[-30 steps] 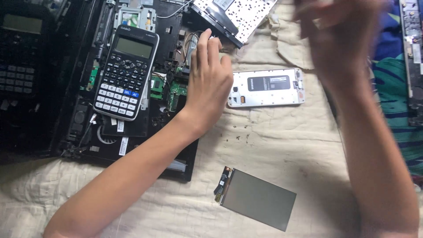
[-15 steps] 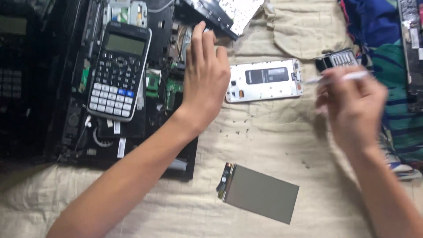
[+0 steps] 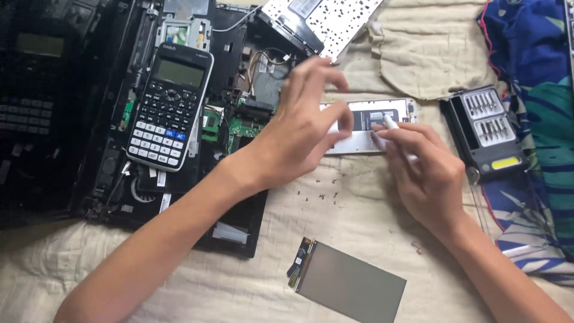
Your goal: The person is disassembling a smartphone, using a screwdriver and manual prying to separate the back cover and internal components.
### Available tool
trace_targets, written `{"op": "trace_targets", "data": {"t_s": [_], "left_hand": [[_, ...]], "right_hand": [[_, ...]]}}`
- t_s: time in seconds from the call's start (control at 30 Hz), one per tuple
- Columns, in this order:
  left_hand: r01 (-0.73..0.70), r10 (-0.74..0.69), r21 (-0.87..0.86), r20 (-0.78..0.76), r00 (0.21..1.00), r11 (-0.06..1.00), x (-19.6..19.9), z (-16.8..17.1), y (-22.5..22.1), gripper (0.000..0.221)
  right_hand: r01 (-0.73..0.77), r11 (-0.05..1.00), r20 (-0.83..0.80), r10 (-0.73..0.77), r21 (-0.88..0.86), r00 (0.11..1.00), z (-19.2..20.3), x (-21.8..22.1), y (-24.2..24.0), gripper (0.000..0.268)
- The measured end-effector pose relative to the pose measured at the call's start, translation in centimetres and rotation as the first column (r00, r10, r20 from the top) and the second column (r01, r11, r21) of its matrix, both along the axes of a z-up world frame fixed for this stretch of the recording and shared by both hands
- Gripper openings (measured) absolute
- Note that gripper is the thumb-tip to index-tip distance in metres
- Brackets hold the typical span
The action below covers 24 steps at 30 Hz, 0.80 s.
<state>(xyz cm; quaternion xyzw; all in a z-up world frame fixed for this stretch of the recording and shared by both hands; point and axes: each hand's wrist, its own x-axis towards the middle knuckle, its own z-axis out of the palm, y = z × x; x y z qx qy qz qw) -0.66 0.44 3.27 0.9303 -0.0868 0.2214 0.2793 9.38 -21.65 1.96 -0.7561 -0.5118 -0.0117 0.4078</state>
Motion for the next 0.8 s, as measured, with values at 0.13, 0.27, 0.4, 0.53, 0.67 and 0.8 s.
{"op": "trace_targets", "data": {"t_s": [0.13,0.27,0.4,0.53,0.67,0.8], "left_hand": [[0.229,-0.251,-0.214,-0.082,0.964,0.950,-0.5,0.5,0.5,0.011],[0.346,-0.367,-0.229,-0.056,0.928,0.910,-0.5,0.5,0.3,0.009],[0.380,-0.399,-0.204,-0.063,0.915,0.902,-0.8,0.6,0.4,0.014],[0.409,-0.425,-0.185,-0.054,0.904,0.894,-0.8,0.5,0.3,0.014],[0.391,-0.398,-0.143,-0.022,0.917,0.909,-0.6,0.2,0.3,0.029],[0.332,-0.323,-0.111,0.090,0.942,0.937,-0.4,-0.7,0.1,0.023]], "right_hand": [[-0.022,1.000,0.089,0.024,-0.017,0.996,0.1,0.2,0.3,0.016],[-0.023,1.000,0.084,0.023,-0.005,0.996,-0.1,0.3,0.2,0.015],[0.003,1.000,0.086,-0.004,0.005,0.996,-0.4,0.4,0.2,0.016],[0.017,1.000,0.076,-0.017,0.002,0.997,-0.2,0.2,0.2,0.017],[0.006,1.000,0.070,-0.005,-0.018,0.998,-0.1,0.3,0.1,0.021],[-0.020,1.000,0.005,0.020,0.022,1.000,0.2,0.2,0.1,0.025]]}}
